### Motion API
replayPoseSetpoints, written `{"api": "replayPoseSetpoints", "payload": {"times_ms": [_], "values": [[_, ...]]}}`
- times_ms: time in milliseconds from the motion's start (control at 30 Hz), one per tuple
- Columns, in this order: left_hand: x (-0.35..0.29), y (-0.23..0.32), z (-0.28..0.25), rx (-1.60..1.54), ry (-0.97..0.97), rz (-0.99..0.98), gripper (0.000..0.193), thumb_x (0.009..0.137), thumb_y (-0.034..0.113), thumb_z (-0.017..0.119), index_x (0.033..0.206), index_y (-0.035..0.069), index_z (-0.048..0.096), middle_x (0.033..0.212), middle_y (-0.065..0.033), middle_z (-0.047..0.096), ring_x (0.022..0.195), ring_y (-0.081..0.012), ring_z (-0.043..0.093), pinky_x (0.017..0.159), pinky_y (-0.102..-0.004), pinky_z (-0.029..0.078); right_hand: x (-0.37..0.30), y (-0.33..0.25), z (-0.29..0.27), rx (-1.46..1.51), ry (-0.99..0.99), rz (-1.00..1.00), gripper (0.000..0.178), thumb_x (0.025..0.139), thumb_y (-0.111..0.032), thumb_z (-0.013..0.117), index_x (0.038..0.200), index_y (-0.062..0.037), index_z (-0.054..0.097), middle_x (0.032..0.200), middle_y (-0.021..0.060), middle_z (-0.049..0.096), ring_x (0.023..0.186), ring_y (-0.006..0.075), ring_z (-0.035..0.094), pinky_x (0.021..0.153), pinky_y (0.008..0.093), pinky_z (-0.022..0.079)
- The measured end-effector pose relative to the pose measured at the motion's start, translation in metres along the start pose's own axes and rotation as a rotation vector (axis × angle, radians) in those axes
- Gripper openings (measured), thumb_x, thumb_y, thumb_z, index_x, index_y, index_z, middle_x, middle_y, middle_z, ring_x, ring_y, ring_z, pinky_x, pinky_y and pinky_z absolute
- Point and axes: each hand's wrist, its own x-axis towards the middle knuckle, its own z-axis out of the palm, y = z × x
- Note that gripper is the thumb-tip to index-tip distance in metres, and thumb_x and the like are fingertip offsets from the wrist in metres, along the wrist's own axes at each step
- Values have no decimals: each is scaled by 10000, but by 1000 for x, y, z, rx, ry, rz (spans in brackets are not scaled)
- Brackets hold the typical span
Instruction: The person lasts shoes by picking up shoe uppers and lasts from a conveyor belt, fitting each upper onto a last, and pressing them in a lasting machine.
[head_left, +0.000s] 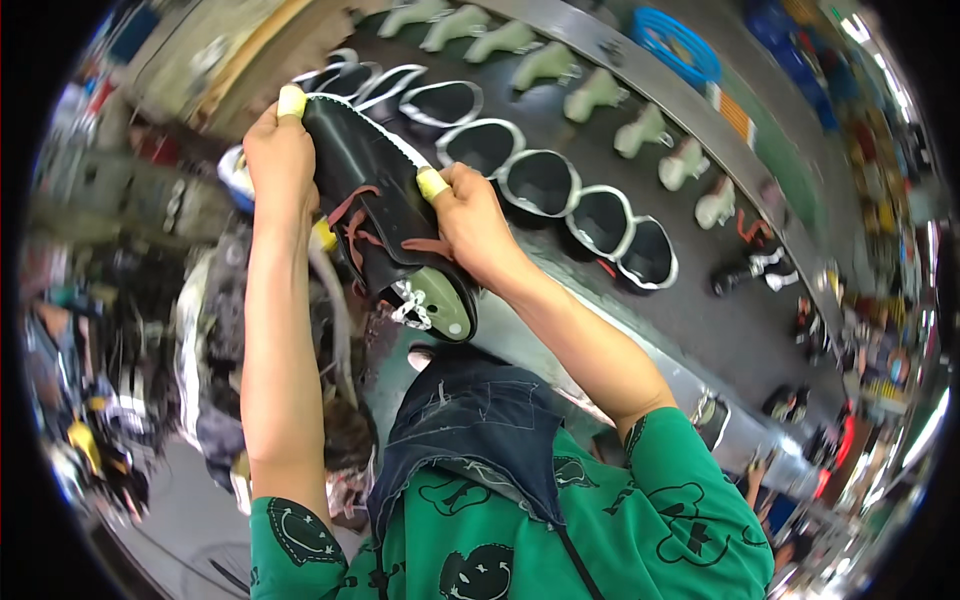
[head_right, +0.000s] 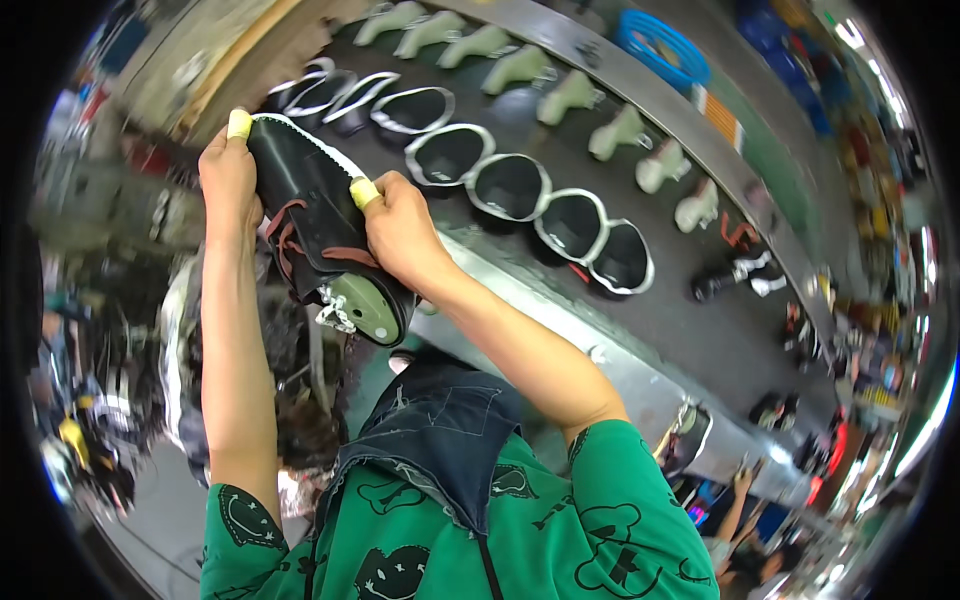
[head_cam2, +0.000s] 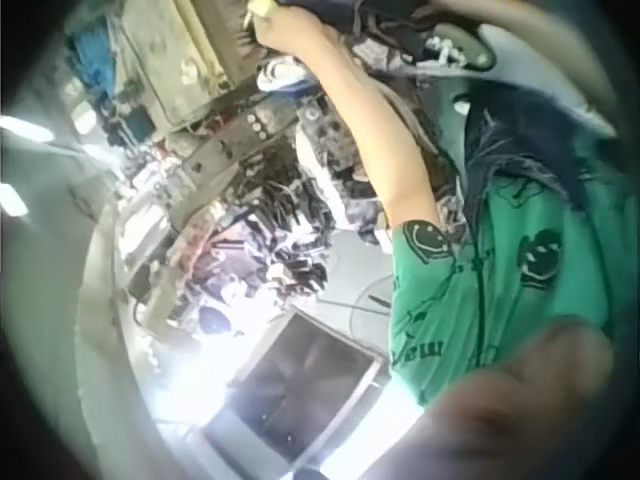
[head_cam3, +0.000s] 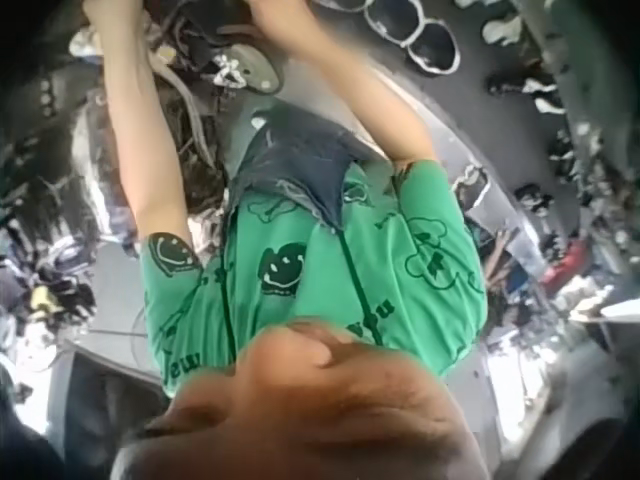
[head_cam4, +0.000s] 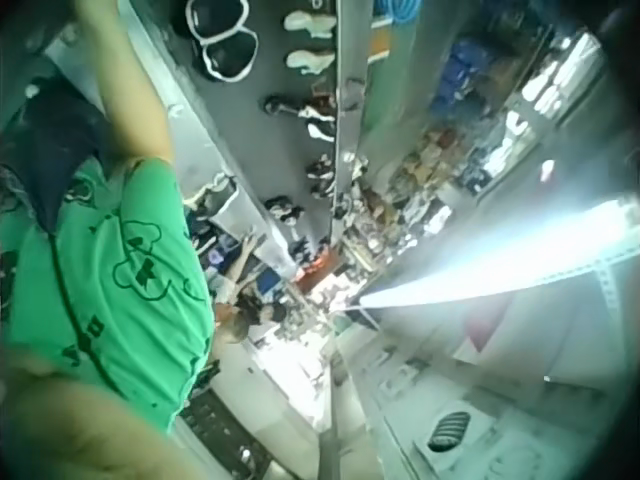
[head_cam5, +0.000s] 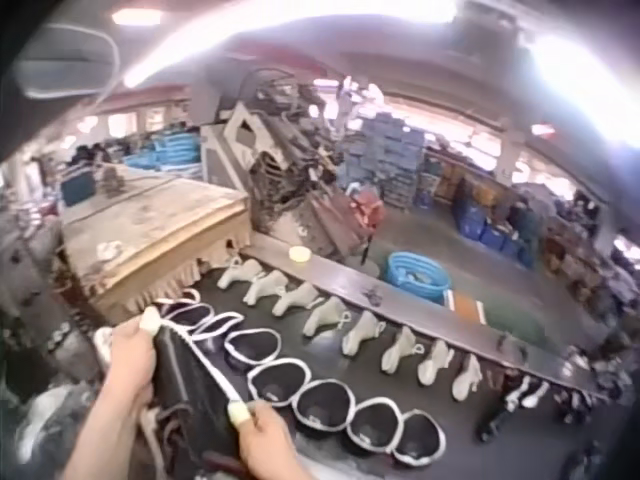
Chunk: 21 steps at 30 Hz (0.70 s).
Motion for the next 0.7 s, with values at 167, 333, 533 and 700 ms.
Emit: {"api": "replayPoseSetpoints", "payload": {"times_ms": [167, 333, 533, 700], "values": [[-1, -9, -182, 89, 393, 14, 317, 961, 206, 525, 977, -82, 655, 742, -28, 600, 649, -92, 499, 580, -273, 429, 1, 23, 151, -42, -306, 44, 247, 983, -191, 465, 1008, 53, 491, 860, 107, 559, 725, 174, 596, 607, 347, 602], [-59, 0, -354, -240, 625, -99, 337, 929, 330, 585, 827, 12, 630, 738, -30, 620, 625, -126, 565, 588, -264, 466, -63, 4, 299, 5, -526, 218, 153, 929, -50, 400, 1044, -6, 490, 972, 114, 507, 762, 268, 590, 671, 492, 615], [-161, -38, -493, -115, 624, -93, 255, 898, 240, 622, 979, 1, 660, 824, 12, 606, 701, -73, 533, 614, -218, 426, -100, 68, 390, -101, -708, 62, 163, 960, -202, 533, 917, -44, 529, 731, 12, 546, 612, 101, 550, 481, 283, 514], [-184, -91, -573, -147, 881, 38, 290, 918, 285, 622, 929, -4, 618, 792, 36, 534, 703, -66, 455, 666, -227, 390, -126, 125, 493, 56, -767, 45, 192, 960, -190, 545, 949, -3, 586, 667, -18, 570, 513, 39, 470, 423, 213, 382]]}}
